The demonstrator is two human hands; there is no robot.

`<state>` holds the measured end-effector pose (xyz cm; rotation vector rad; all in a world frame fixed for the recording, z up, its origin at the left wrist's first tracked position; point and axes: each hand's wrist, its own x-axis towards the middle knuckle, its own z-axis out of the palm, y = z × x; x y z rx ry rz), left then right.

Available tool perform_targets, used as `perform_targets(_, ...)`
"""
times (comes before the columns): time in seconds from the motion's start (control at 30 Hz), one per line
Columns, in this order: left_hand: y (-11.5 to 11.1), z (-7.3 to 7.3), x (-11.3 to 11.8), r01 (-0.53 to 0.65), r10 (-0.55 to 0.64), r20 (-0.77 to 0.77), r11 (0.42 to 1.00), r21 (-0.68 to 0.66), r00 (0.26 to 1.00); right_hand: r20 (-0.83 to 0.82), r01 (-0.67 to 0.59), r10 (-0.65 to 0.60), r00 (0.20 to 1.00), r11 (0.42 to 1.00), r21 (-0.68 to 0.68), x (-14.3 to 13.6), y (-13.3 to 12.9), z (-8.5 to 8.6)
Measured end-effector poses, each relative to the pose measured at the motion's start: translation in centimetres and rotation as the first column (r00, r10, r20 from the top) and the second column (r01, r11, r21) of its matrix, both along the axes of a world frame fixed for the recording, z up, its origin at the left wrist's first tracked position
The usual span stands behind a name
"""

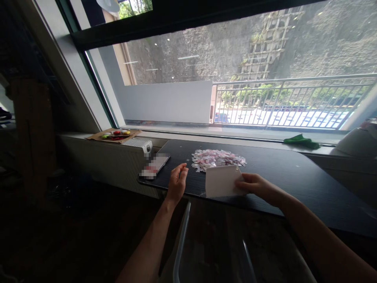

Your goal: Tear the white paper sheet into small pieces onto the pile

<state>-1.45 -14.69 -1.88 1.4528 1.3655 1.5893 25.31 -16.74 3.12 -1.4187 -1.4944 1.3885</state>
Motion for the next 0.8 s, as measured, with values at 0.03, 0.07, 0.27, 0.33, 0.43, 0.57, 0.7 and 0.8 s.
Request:
perform_targets(0.03, 0.0, 0.0, 0.0, 0.0, 0.0, -0.001, 1.0, -0.003, 1.0, -0.007, 0.008, -0.008, 1.0, 1.0, 0.01, -0.1, 0.0, 0.0)
perform_targets(0.07, 0.0, 0.1, 0.0, -0.002, 0.002, -0.004, 1.0, -0.006, 1.0, -0.016, 0.021, -0.021, 1.0, 1.0, 0.023, -0.3, 0.0, -0.1)
perform_targets(0.27, -0.2, 0.1, -0.1, -0.001, 0.0, -0.022, 1.0, -0.016, 1.0, -0.02, -0.033, 0.034, 0.999, 0.999, 0.042, 0.1, -0.6, -0.7)
perform_targets(0.33, -0.2, 0.1, -0.1, -0.004, 0.004, -0.024, 1.0, -0.015, 1.0, -0.019, 0.061, -0.059, 0.998, 0.991, 0.117, 1.7, -0.7, -0.7)
perform_targets(0.43, -0.1, -0.1, -0.1, -0.022, 0.021, -0.034, 1.0, -0.012, 0.999, -0.061, 0.385, -0.386, 0.921, 0.871, 0.305, 4.4, -0.1, -0.5)
perform_targets(0.57, 0.2, -0.3, -0.2, -0.039, 0.038, -0.079, 0.999, -0.006, 0.996, 0.059, 0.436, -0.523, 0.85, 0.764, 0.476, 6.2, 1.5, -0.6)
perform_targets(0.7, 0.3, -0.5, -0.4, -0.035, 0.035, -0.095, 0.999, -0.002, 0.995, 0.208, 0.366, -0.573, 0.792, 0.72, 0.59, 5.6, 2.8, -1.5)
perform_targets(0.8, 0.4, -0.5, -0.6, -0.033, 0.032, -0.112, 0.999, -0.002, 0.993, 0.262, 0.329, -0.58, 0.771, 0.716, 0.616, 5.7, 2.6, -2.2)
